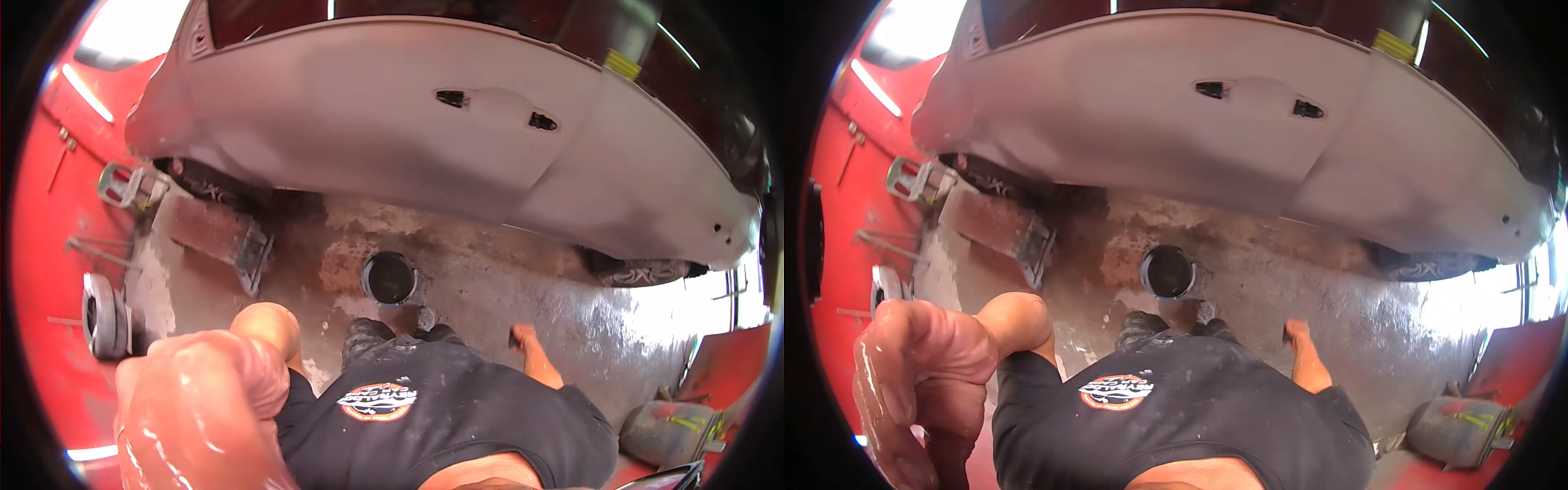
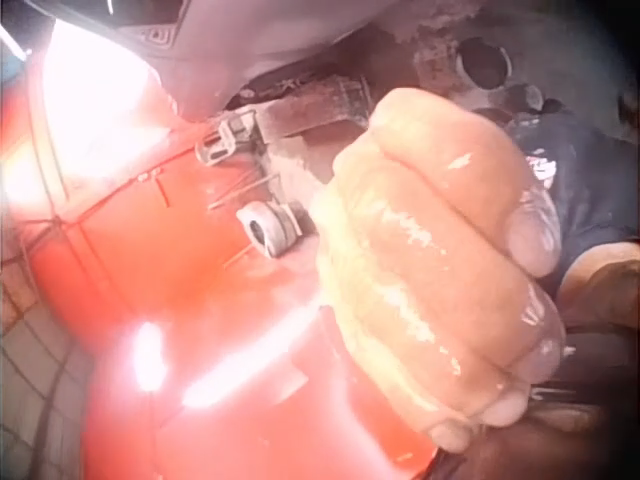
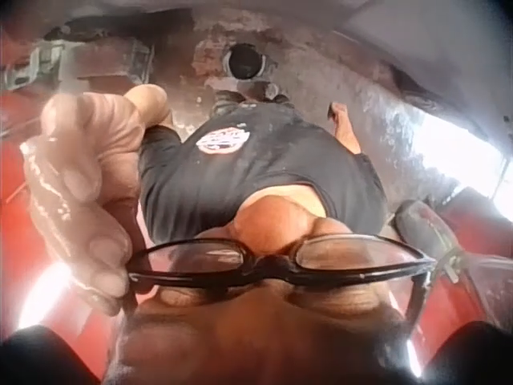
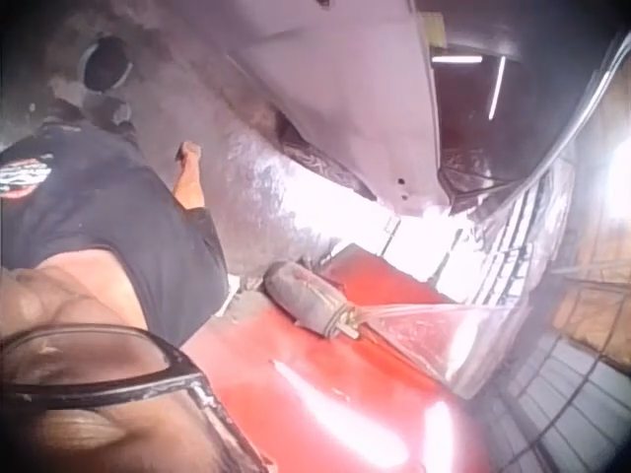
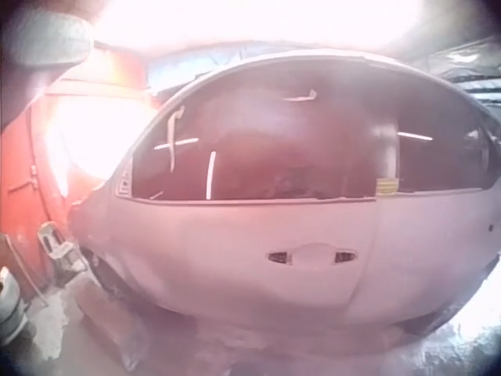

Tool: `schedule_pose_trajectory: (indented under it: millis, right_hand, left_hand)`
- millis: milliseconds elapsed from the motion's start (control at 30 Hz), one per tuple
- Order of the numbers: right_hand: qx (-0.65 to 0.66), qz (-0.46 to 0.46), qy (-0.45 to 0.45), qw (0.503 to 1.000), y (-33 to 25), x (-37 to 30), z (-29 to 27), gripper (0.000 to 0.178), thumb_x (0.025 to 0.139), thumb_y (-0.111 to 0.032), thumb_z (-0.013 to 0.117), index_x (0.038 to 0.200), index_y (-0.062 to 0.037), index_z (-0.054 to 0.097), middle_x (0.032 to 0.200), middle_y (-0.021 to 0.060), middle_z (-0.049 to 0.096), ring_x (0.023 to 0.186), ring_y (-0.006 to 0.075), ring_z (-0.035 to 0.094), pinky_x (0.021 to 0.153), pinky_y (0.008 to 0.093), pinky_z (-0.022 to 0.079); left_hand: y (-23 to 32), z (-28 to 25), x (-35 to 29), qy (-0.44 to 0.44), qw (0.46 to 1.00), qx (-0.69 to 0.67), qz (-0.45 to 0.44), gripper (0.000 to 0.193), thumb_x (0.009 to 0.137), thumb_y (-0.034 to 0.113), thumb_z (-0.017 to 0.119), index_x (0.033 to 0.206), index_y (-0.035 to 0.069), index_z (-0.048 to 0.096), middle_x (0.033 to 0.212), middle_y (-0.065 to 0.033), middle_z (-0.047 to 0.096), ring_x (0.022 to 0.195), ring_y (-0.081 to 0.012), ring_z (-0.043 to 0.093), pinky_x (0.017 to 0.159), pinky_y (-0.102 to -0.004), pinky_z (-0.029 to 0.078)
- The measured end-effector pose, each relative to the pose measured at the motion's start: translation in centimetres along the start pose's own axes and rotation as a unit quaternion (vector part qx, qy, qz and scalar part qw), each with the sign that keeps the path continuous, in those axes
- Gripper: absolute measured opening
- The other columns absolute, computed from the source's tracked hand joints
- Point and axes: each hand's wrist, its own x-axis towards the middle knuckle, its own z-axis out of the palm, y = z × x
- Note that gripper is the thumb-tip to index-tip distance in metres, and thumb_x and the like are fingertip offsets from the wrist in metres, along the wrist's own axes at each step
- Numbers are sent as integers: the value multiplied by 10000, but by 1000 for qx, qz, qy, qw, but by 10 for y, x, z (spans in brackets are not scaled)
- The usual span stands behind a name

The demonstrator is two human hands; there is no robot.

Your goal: Sand the surface of a car door using a sanding block and water.

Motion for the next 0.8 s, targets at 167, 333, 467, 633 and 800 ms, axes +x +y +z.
schedule_pose_trajectory:
  millis: [167,333,467,633,800]
  right_hand:
    - [119,-107,151,976,-168,-14,-7,355,885,-320,582,1179,-146,677,959,74,703,781,232,671,525,402,526]
    - [109,-19,255,961,-128,-47,24,403,928,-358,553,1261,-153,653,1010,83,698,865,254,667,632,407,567]
    - [419,185,122,881,-144,-119,92,510,967,-322,544,1450,-177,472,1305,112,589,1105,323,595,722,480,592]
    - [548,184,132,805,-157,-144,174,580,942,-179,582,1494,-187,405,1235,92,636,1039,195,616,595,380,570]
    - [457,107,194,861,-241,-90,225,425,999,-392,529,1261,-77,641,937,86,695,640,196,608,540,350,507]
  left_hand:
    - [-41,24,-17,-47,988,-126,-70,294,871,345,736,1124,197,715,1195,3,695,1056,-172,636,1024,-370,378]
    - [-158,23,-31,-198,968,-154,-29,492,894,317,740,1296,57,623,1352,-156,614,1229,-363,583,1112,-493,378]
    - [-299,-12,-102,-316,930,173,-78,643,915,427,698,1399,35,540,1423,-166,550,1377,-370,450,1156,-564,305]
    - [-441,-35,-171,-433,785,443,8,784,972,487,592,1563,58,306,1619,-213,250,1494,-391,248,1192,-553,236]
    - [-503,-57,-223,-448,767,446,107,794,975,492,580,1541,1,317,1593,-282,247,1468,-470,252,1193,-560,232]
